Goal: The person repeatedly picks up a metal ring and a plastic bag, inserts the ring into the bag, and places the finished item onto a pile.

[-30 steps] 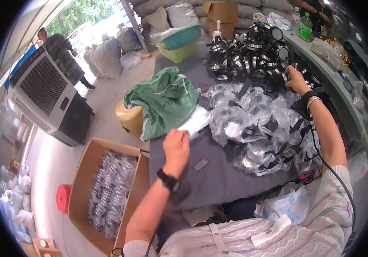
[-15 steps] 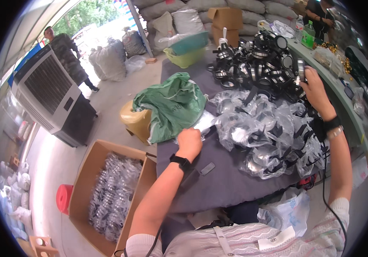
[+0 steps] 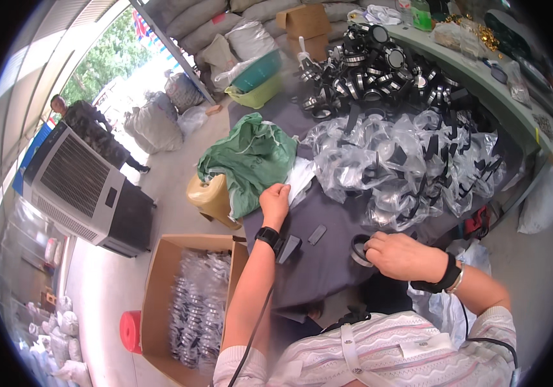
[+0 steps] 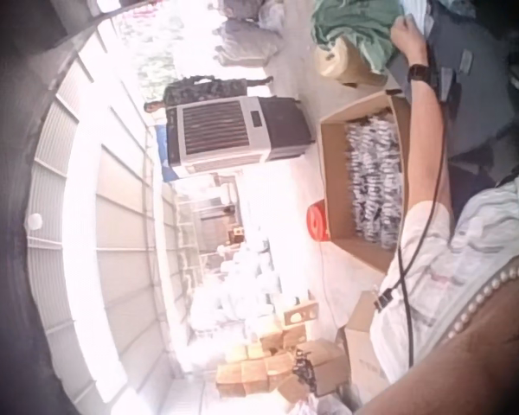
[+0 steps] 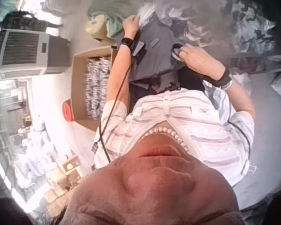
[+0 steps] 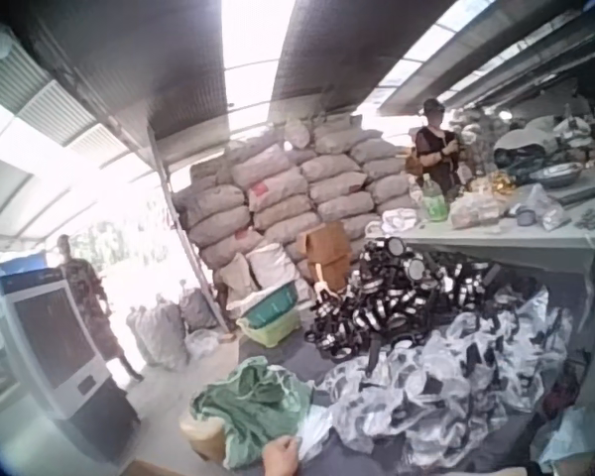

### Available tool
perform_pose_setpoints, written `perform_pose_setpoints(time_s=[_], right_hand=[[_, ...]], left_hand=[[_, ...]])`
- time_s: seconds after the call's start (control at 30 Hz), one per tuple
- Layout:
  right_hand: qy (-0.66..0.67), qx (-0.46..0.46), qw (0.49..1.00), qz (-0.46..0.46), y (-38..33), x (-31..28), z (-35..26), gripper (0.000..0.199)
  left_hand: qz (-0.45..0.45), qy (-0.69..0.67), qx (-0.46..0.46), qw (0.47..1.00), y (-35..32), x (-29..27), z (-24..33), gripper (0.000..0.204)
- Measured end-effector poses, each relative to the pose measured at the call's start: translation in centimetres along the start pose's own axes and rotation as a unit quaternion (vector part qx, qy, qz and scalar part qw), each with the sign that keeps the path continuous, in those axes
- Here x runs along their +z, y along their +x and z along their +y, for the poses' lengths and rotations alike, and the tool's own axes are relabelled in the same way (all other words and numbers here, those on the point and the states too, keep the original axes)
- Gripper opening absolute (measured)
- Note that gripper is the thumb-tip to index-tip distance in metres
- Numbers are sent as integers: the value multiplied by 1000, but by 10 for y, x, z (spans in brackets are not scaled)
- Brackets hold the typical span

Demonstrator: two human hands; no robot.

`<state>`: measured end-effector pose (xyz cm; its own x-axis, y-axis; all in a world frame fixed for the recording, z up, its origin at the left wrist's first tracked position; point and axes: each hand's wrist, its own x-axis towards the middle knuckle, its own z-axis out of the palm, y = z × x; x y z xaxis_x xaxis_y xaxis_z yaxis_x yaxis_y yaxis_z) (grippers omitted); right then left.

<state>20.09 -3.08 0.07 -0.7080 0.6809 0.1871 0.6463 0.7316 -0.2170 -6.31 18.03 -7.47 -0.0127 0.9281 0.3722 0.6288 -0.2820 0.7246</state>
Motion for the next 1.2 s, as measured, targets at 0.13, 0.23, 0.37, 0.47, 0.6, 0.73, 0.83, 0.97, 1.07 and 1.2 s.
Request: perform_pose_setpoints(time_s=[0.13,0.23,0.37,0.47,0.6,0.73,0.83,0.97,1.07,1.2], right_hand=[[-27,24,998,55,-3,23,-13,12],[-164,37,981,96,-1,27,-21,11],[-220,133,963,78,-3,37,-29,14],[-183,167,968,43,-5,37,-31,12],[-122,154,978,64,-5,36,-30,11],[-75,152,984,57,-9,29,-24,9],[-40,157,985,66,-13,35,-18,12],[60,170,979,96,-13,34,-14,17],[321,141,904,245,-7,27,-14,22],[658,92,699,266,22,19,-18,33]], left_hand=[[-16,-82,-18,996,2,0,-16,15],[-1,-46,-39,998,6,0,-27,13],[54,24,-39,998,4,8,-14,13],[54,-53,-20,997,3,8,-14,15],[16,-182,-109,977,-1,1,-25,14],[36,-174,-107,978,4,5,-23,11],[84,11,-74,994,2,9,-12,12],[96,102,-33,990,1,2,-1,14],[143,8,3,990,-4,-15,2,17],[63,-142,58,986,-32,-34,64,18]])
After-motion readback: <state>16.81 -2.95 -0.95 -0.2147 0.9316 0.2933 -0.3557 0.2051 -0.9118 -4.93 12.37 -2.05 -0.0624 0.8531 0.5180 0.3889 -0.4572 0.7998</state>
